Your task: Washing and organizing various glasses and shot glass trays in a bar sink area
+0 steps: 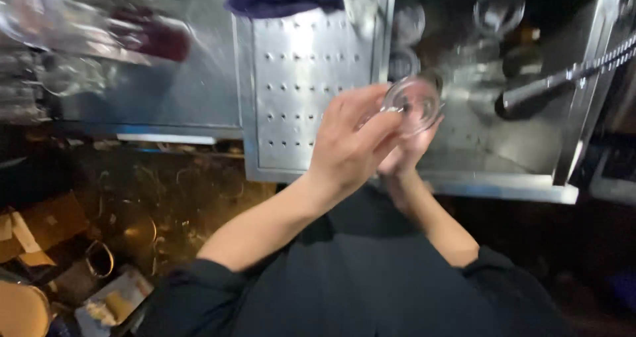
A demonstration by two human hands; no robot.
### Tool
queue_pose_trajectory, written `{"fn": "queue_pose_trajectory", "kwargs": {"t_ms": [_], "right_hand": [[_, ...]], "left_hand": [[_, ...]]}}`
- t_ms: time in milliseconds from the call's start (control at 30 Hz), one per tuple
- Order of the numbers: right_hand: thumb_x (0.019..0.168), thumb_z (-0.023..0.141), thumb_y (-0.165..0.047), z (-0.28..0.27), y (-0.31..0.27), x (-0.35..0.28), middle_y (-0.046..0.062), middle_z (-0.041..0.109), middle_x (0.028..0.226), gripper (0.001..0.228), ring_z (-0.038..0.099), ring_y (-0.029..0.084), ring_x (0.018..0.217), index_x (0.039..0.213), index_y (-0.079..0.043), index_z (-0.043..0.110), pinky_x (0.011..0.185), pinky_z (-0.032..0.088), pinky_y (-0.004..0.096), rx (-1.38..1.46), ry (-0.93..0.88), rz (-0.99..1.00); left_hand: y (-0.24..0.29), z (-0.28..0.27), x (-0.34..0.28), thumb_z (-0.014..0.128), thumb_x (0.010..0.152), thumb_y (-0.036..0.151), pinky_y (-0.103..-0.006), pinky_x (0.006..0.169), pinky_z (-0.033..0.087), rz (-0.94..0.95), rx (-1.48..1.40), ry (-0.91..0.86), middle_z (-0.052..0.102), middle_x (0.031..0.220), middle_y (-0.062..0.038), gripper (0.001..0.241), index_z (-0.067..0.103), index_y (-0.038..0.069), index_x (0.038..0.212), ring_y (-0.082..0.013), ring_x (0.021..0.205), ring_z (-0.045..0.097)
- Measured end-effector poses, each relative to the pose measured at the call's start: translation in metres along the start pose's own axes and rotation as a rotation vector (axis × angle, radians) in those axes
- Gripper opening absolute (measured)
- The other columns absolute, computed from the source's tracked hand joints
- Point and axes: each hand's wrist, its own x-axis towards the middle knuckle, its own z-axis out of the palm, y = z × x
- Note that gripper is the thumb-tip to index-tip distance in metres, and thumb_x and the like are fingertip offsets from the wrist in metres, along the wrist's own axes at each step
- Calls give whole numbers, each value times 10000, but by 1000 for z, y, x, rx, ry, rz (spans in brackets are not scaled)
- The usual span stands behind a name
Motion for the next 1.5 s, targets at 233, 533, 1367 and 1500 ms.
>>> {"fn": "queue_pose_trajectory", "kwargs": {"t_ms": [233, 533, 1367, 1500], "right_hand": [[783, 561, -751, -70, -63, 35, 162, 640, 1382, 846, 635, 369, 1175, 1375, -148, 599, 1136, 483, 556, 29, 130, -49], [745, 614, -780, -159, -196, 34, 57, 700, 1239, 633, 656, 277, 1212, 1085, -250, 689, 1000, 588, 447, -520, 366, -182], [1008, 602, -591, -178, -329, 116, 23, 700, 1070, 517, 681, 94, 968, 1270, -149, 548, 714, 570, 290, -1621, 491, -76], [706, 420, 116, -110, -314, 102, 117, 616, 1184, 525, 572, 213, 1181, 1209, 59, 558, 1012, 517, 351, -1722, -60, -112]], "left_hand": [[15, 50, 4, 681, 966, 323, -404, 910, 547, 70, -77, -49, 600, 1226, -84, 147, 632, 186, 944, -305, 1018, 658], [-4, 38, -1, 813, 887, 415, -519, 1058, 513, -76, -247, -375, 561, 1354, -205, 497, 662, 135, 1268, -434, 1278, 573], [-59, -2, -36, 671, 989, 191, -439, 986, 480, -311, -62, -421, 548, 1340, -133, 228, 683, 94, 1195, -330, 1267, 555], [-59, 0, -41, 674, 981, 192, -434, 987, 470, -322, -66, -431, 555, 1345, -132, 233, 685, 100, 1195, -320, 1268, 558]]}}
